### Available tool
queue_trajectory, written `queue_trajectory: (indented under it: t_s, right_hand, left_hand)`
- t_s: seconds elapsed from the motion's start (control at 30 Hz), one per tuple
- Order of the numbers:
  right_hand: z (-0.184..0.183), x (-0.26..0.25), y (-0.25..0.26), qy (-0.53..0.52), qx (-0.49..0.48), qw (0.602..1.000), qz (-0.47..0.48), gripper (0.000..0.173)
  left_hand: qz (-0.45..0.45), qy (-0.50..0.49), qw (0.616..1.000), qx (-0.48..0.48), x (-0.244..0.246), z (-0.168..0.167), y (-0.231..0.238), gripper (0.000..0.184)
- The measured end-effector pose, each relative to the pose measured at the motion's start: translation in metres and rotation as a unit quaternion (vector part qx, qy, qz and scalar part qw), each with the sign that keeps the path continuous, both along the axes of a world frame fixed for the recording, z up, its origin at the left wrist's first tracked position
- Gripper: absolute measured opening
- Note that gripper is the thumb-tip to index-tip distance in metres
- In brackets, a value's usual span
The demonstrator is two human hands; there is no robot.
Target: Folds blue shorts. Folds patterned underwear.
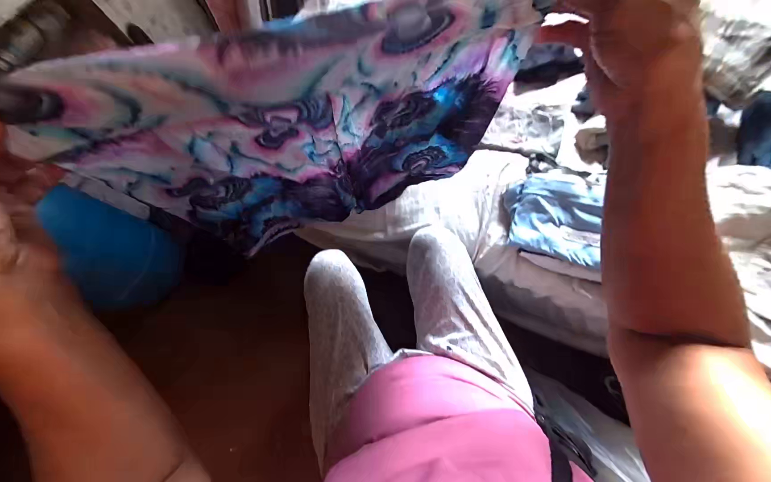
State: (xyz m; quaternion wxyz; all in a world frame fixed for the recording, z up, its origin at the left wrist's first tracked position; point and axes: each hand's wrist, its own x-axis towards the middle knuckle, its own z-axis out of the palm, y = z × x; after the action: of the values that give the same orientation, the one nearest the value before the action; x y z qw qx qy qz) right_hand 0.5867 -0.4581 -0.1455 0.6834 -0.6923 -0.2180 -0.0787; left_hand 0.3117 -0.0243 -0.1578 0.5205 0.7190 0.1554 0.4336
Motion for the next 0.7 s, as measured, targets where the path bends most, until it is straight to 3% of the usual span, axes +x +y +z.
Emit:
queue_trajectory:
  t_s: [0.07,0.13,0.23,0.43,0.6,0.7]
  right_hand:
    - [0.013,0.006,0.017,-0.002,0.052,0.998,0.031,0.009]
    - [0.022,0.015,0.028,-0.019,0.069,0.996,0.054,0.007]
    - [0.024,0.026,0.037,-0.089,0.058,0.992,0.063,0.022]
    - [0.025,0.029,0.054,-0.248,0.078,0.965,-0.028,0.029]
    - [0.037,0.029,0.054,-0.328,0.063,0.939,-0.079,0.029]
    - [0.042,0.030,0.053,-0.351,0.061,0.929,-0.102,0.028]
  left_hand:
    - [-0.001,-0.056,0.998,-0.004,0.017,0.012,0.006,0.026]
    - [0.030,-0.096,0.994,0.053,0.034,0.014,0.015,0.018]
    - [0.096,-0.126,0.976,0.150,0.049,0.019,0.012,0.025]
    - [0.210,-0.181,0.928,0.249,0.056,0.036,-0.016,0.031]
    - [0.225,-0.159,0.908,0.316,0.042,0.051,-0.007,0.037]
    - [0.227,-0.164,0.892,0.354,0.033,0.057,-0.001,0.032]
